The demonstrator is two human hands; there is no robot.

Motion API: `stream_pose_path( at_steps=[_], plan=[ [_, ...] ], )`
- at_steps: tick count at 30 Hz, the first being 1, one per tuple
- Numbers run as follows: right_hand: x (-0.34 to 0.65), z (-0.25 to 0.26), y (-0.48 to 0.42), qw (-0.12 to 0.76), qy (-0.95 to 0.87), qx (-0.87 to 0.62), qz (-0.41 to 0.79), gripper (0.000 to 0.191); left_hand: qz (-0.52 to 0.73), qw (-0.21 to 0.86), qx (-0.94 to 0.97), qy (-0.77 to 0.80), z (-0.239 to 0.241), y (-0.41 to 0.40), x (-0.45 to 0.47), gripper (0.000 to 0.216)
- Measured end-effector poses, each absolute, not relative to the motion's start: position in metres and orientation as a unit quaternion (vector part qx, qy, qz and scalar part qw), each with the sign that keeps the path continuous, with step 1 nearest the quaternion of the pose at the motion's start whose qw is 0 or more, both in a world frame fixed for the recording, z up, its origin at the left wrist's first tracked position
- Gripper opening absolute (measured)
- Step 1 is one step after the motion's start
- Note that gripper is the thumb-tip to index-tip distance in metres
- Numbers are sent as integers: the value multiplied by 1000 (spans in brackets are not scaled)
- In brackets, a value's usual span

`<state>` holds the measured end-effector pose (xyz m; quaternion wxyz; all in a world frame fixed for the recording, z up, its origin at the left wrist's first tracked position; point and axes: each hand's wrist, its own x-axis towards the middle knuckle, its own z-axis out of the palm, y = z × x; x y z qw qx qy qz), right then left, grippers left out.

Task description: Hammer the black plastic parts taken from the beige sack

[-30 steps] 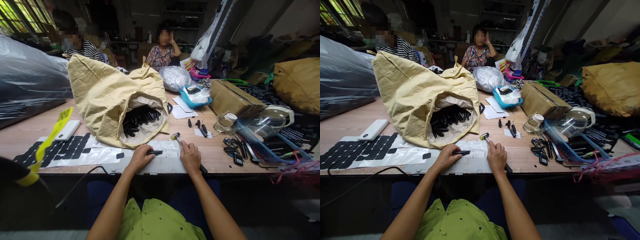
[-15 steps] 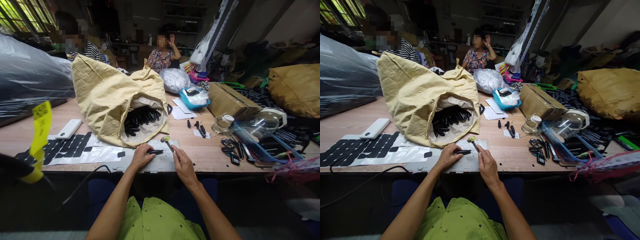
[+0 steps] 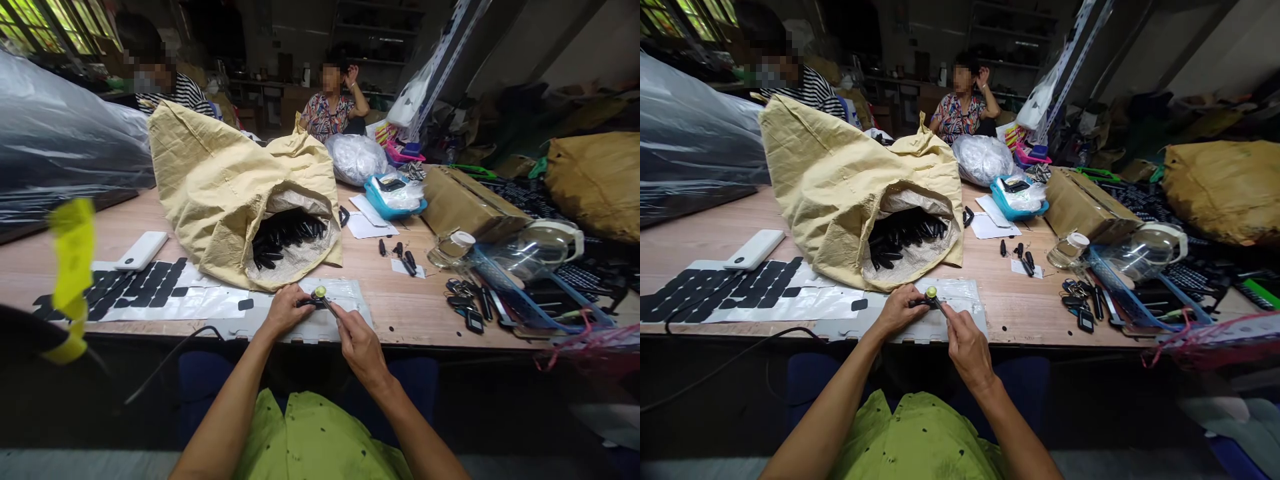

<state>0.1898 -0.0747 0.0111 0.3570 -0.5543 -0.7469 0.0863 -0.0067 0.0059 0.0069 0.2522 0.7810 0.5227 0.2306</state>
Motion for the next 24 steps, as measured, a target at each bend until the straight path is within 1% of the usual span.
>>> stream_pose_path(
  at_steps=[3, 8, 10, 14, 20, 24],
  plan=[
    [189, 12, -78, 339, -755, -556, 68, 45, 231, 257, 782, 519, 7, 6, -7, 14],
    [190, 10, -81, 279, -773, -568, 46, 46, 239, 253, 782, 517, 6, 5, -6, 13],
    [192, 11, -81, 286, -768, -571, 48, 44, 240, 255, 781, 518, 6, 5, -5, 15],
    [197, 14, -80, 328, -743, -582, 47, 43, 238, 257, 780, 519, 5, 5, -6, 17],
    [201, 7, -83, 305, -754, -580, 42, 44, 242, 263, 776, 520, 5, 5, -7, 18],
    [210, 7, -68, 317, -720, -617, 9, 42, 243, 264, 773, 523, 7, 4, -7, 17]
  ],
)
